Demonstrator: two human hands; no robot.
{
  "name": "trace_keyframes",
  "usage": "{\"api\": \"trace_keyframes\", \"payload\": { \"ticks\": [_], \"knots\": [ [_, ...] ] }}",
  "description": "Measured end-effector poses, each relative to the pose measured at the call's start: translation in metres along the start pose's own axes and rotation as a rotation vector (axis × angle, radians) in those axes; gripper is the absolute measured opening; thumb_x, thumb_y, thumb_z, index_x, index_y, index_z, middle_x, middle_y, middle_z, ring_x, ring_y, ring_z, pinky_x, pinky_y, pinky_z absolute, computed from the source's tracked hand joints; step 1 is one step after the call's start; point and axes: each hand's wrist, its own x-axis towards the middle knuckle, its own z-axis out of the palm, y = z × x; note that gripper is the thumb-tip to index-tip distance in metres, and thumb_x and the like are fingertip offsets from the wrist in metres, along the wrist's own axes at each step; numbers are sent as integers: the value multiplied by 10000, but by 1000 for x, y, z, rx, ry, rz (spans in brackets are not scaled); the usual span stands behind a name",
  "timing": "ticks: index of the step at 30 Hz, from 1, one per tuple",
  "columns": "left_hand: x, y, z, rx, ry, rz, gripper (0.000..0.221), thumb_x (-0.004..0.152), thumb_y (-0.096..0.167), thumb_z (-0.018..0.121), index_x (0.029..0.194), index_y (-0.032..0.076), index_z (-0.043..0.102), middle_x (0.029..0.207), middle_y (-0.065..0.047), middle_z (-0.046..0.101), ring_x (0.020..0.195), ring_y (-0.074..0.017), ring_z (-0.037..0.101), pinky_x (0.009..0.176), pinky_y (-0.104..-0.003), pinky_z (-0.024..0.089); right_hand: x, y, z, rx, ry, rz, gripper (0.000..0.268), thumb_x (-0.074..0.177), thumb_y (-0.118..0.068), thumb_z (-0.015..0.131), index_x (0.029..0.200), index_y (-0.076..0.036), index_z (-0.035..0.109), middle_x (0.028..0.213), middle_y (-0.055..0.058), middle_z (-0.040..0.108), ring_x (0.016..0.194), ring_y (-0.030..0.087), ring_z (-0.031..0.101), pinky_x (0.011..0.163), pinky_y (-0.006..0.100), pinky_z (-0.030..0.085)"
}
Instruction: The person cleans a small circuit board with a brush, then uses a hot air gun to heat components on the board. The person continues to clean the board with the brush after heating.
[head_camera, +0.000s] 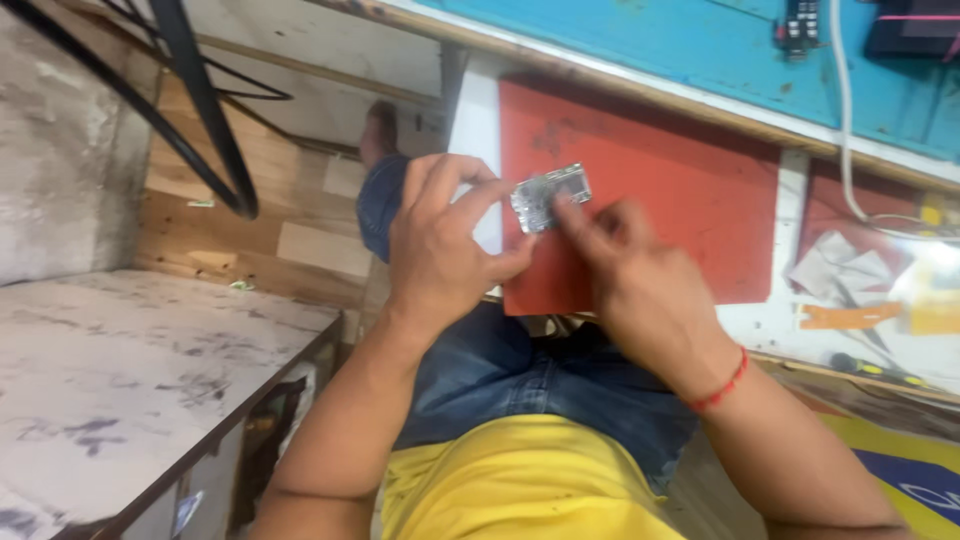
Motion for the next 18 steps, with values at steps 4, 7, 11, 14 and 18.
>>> {"api": "trace_keyframes", "payload": {
  "ticks": [4, 7, 11, 14, 18],
  "knots": [
    [-8, 2, 1, 1, -14, -2, 441, 671, 202, 895, 1078, 99, 760, 1090, -46, 609, 1106, -291, 557, 924, -413, 519, -12, 2, 8, 17, 35, 22, 686, 819, 17, 557, 1478, -174, 556, 1109, 170, 632, 659, 384, 673, 579, 487, 560],
    [-9, 0, 5, 19, -11, 8, 421, 687, 198, 899, 1064, 85, 750, 1085, -47, 605, 1104, -292, 557, 927, -412, 521, -9, 3, 5, 2, 19, 56, 680, 841, 22, 541, 1495, -164, 546, 1088, 166, 626, 646, 386, 665, 566, 491, 550],
    [-5, 4, 3, 20, -16, 10, 413, 680, 191, 899, 1045, 78, 743, 1087, -47, 606, 1103, -289, 560, 919, -409, 520, -3, -1, -2, -33, 19, 88, 662, 851, 15, 525, 1480, -189, 566, 1097, 164, 628, 652, 390, 665, 557, 491, 547],
    [-3, 5, 3, 21, -9, 9, 414, 670, 190, 898, 1036, 80, 741, 1082, -43, 610, 1098, -283, 560, 927, -411, 521, -4, 0, -2, -18, -30, 44, 657, 847, 5, 516, 1473, -192, 560, 1107, 165, 633, 630, 378, 671, 558, 487, 554],
    [-10, -1, 7, 27, -33, -17, 412, 674, 199, 901, 1038, 88, 743, 1081, -50, 617, 1107, -291, 567, 923, -405, 520, -12, 9, 11, 61, 36, 37, 653, 849, -11, 519, 1470, -209, 568, 1128, 154, 644, 686, 381, 675, 624, 483, 571]
  ]
}}
